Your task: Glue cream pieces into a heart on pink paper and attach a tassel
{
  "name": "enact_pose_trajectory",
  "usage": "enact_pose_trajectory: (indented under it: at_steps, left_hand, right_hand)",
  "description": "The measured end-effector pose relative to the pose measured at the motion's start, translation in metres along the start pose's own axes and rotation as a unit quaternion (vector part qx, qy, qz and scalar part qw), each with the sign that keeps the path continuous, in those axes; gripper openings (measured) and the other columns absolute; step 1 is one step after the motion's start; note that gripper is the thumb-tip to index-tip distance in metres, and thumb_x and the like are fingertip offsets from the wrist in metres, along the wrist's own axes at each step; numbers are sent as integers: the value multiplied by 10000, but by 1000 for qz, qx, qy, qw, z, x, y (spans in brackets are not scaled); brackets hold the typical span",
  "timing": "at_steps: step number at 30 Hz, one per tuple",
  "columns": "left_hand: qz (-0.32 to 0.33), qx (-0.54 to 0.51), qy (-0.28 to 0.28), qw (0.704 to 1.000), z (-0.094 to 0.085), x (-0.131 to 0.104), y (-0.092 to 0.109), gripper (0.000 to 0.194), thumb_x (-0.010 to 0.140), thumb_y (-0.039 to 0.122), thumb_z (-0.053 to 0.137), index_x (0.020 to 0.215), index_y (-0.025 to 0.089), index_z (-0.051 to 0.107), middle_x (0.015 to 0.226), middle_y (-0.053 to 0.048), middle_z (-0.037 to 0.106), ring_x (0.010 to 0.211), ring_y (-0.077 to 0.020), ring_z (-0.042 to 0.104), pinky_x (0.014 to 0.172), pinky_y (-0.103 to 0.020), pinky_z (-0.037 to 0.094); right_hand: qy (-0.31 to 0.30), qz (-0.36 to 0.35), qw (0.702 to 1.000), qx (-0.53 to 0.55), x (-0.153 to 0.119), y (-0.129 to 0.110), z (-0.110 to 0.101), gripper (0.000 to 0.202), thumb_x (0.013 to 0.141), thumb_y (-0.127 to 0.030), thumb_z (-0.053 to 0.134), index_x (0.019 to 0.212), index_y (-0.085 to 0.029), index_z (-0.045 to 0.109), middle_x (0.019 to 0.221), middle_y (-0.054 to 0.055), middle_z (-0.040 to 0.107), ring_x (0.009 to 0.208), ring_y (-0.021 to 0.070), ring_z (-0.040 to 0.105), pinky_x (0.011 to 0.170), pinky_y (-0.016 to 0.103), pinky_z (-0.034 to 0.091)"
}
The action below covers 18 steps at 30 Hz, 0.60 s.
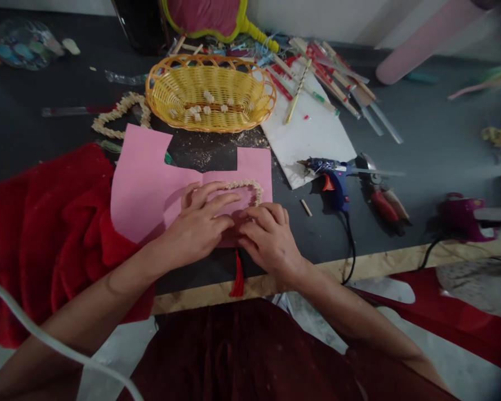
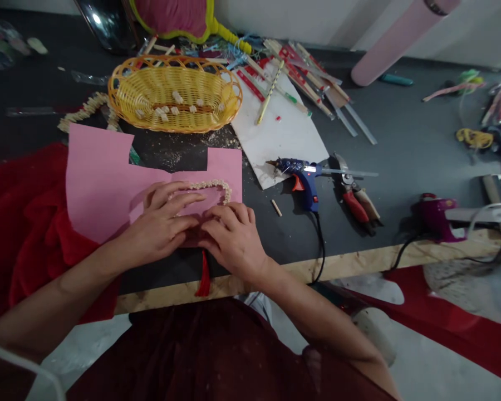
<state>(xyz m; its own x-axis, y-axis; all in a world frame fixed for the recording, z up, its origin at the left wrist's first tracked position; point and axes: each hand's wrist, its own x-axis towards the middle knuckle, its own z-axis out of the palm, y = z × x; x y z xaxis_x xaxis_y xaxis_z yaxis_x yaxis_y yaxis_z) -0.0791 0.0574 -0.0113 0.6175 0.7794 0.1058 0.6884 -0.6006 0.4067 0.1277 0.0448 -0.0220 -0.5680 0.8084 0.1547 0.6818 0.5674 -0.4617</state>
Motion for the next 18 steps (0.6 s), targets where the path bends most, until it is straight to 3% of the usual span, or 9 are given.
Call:
enact_pose_trajectory:
  at_steps: [3, 7, 12, 18]
  left_hand:
    - [-6, 10, -16, 1000, -5, 0, 2, 193, 864, 203, 490, 901, 205, 679, 1375, -53, 508, 1327, -351, 332, 1067, -608, 261]
    - [-4, 5, -14, 1000, -6, -1, 3, 136, 825, 237, 588, 926, 222, 678, 1334, -75, 538, 1319, -363, 329, 1040, -620, 288]
    - [-16, 4, -6, 1000, -1, -2, 8, 131, 826, 313, 613, 917, 235, 665, 1336, -63, 521, 1339, -345, 301, 1080, -603, 256]
    - [-17, 24, 2, 1000, 6, -1, 12, 135, 832, 196, 556, 901, 225, 668, 1348, -73, 497, 1342, -350, 279, 1081, -613, 247]
  right_hand:
    - [16, 9, 1000, 19, -3, 8, -7, 223, 836, -359, 673, 1028, -249, 644, 1140, 55, 619, 1104, 265, 454, 917, 446, 397]
    - [0, -24, 1000, -8, -2, 18, -18, 214, 860, -250, 629, 1074, -247, 637, 1141, 67, 614, 1076, 264, 453, 884, 447, 409]
    - [-41, -77, 996, -31, 5, 24, -21, 188, 833, -174, 600, 1005, -228, 655, 1195, 66, 586, 1107, 282, 420, 869, 455, 394]
    - [-62, -114, 991, -33, 13, 28, -15, 170, 810, -138, 571, 930, -203, 673, 1221, 67, 568, 1174, 293, 376, 908, 454, 351]
